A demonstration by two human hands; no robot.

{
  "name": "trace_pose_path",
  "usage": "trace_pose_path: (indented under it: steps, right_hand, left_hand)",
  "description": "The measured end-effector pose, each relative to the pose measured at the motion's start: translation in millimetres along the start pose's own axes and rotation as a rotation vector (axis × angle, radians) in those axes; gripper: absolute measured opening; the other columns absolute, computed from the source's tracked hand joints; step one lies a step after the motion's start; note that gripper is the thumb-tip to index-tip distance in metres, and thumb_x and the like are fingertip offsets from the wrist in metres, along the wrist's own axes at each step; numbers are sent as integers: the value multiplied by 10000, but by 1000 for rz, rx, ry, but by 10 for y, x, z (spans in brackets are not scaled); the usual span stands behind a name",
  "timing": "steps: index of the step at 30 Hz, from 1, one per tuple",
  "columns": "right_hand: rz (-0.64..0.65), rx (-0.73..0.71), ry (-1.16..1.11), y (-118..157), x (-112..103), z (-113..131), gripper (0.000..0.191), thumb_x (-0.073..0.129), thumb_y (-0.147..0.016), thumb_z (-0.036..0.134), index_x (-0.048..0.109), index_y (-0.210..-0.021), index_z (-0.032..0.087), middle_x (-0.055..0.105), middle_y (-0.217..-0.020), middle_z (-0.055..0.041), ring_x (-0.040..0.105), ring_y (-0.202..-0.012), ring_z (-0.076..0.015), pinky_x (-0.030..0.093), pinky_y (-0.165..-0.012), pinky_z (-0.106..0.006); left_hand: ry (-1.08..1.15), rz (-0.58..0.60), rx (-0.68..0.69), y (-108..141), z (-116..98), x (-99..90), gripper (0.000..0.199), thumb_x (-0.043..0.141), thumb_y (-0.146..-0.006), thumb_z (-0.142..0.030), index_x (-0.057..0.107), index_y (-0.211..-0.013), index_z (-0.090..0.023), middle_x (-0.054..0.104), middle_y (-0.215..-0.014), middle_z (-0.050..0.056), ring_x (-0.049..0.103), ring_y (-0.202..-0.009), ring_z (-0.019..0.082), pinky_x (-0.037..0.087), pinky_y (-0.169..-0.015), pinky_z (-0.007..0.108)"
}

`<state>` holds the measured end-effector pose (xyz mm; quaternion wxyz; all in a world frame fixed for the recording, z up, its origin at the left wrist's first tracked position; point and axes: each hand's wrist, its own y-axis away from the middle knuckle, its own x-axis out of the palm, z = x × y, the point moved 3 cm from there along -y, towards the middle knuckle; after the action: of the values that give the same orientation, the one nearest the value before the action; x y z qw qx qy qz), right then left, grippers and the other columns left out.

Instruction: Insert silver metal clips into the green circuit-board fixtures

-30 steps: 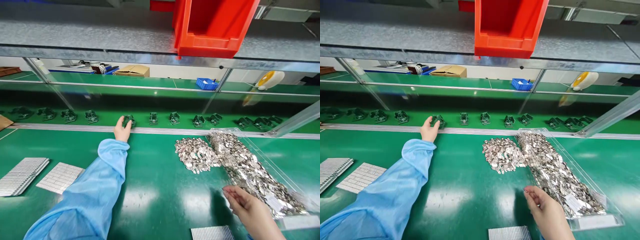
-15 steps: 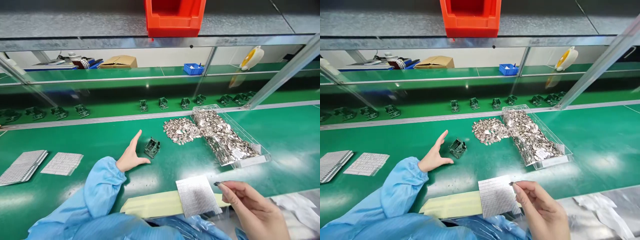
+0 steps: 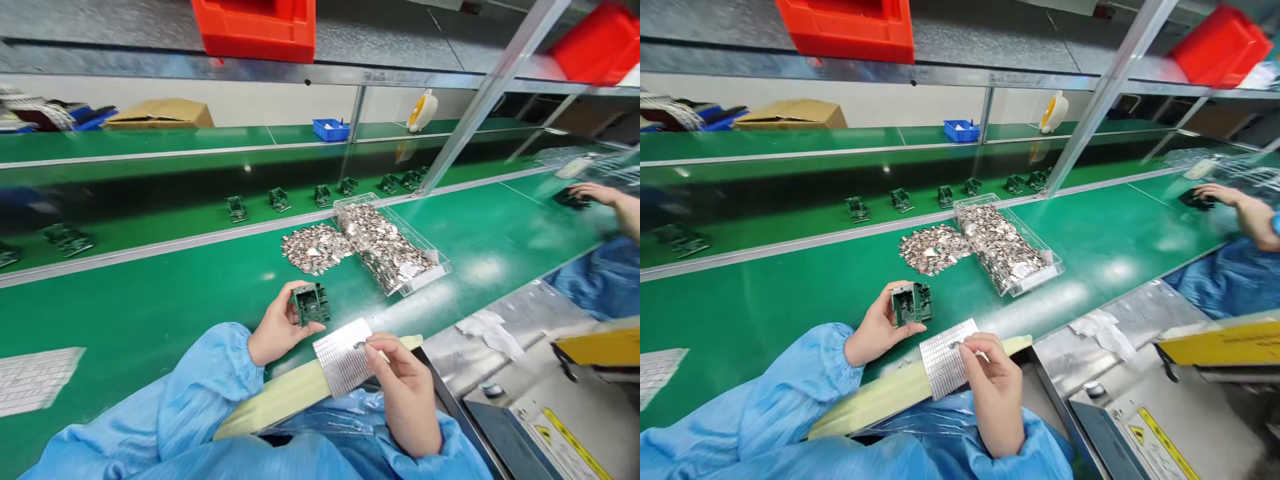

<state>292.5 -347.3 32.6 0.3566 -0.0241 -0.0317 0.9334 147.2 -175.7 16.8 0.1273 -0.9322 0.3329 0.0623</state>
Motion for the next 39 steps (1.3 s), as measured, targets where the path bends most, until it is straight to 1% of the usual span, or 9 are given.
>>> trace_pose_path:
  steps: [3,5,7,12,18,23,26,30,39]
  right_hand:
    - [-74,-31,9,8,31,2,156,725,-787,357,714,-755,205,623,-993,-79,613,-882,-203,509,-737,-295]
    - [-86,-21,37,30,54,-23,157,713,-795,356,717,-773,201,598,-1091,-99,607,-912,-209,500,-768,-319]
    - [-84,-20,64,56,81,-52,143,701,-803,344,718,-780,203,581,-1142,-110,595,-974,-226,484,-821,-348]
    - [-107,-39,91,79,156,-94,75,685,-795,279,707,-773,211,580,-1162,-114,575,-1055,-257,472,-809,-352]
    - [-153,-84,174,84,207,-101,65,669,-803,252,686,-756,211,591,-1139,-104,577,-1071,-256,471,-832,-358]
    - [-175,-119,224,114,231,-117,101,661,-811,256,637,-728,203,600,-1100,-93,583,-1047,-244,457,-880,-374]
    - [-172,-59,150,136,247,-149,120,666,-817,282,606,-750,202,607,-1053,-86,599,-973,-226,487,-791,-336]
    - [-167,43,-42,160,265,-173,133,674,-809,287,573,-835,204,631,-878,-49,610,-761,-174,507,-677,-289]
    - [-187,136,-185,160,325,-156,194,736,-728,272,560,-740,193,591,-681,15,563,-579,-116,485,-541,-219]
  left_hand:
    - [170,144,-55,76,-144,372,607,796,-672,-455,466,-1140,-254,605,-1002,37,627,-844,186,550,-755,319]
    - [265,217,-70,113,-199,499,538,769,-718,-401,477,-1143,-248,603,-994,34,626,-826,168,546,-728,289]
    - [327,260,-73,145,-208,547,473,735,-767,-323,483,-1159,-237,597,-1020,37,623,-860,155,533,-742,261]
    - [310,328,-77,225,-133,540,418,667,-832,-210,480,-1205,-236,592,-958,21,575,-786,114,474,-660,192]
    - [227,362,-47,286,-68,544,419,633,-878,-300,456,-1252,-236,579,-928,27,554,-775,133,462,-671,224]
    - [114,322,41,312,-49,529,329,525,-940,-315,476,-1252,-224,581,-950,49,549,-813,158,448,-688,248]
    - [100,283,52,334,-61,525,294,511,-946,-309,486,-1226,-221,584,-933,42,538,-776,149,433,-663,241]
    - [122,243,15,363,-89,537,274,510,-945,-317,491,-1198,-212,582,-915,37,533,-726,138,438,-646,241]
    - [213,208,-107,417,-140,587,279,529,-930,-348,478,-1168,-212,580,-860,24,558,-688,138,481,-623,246]
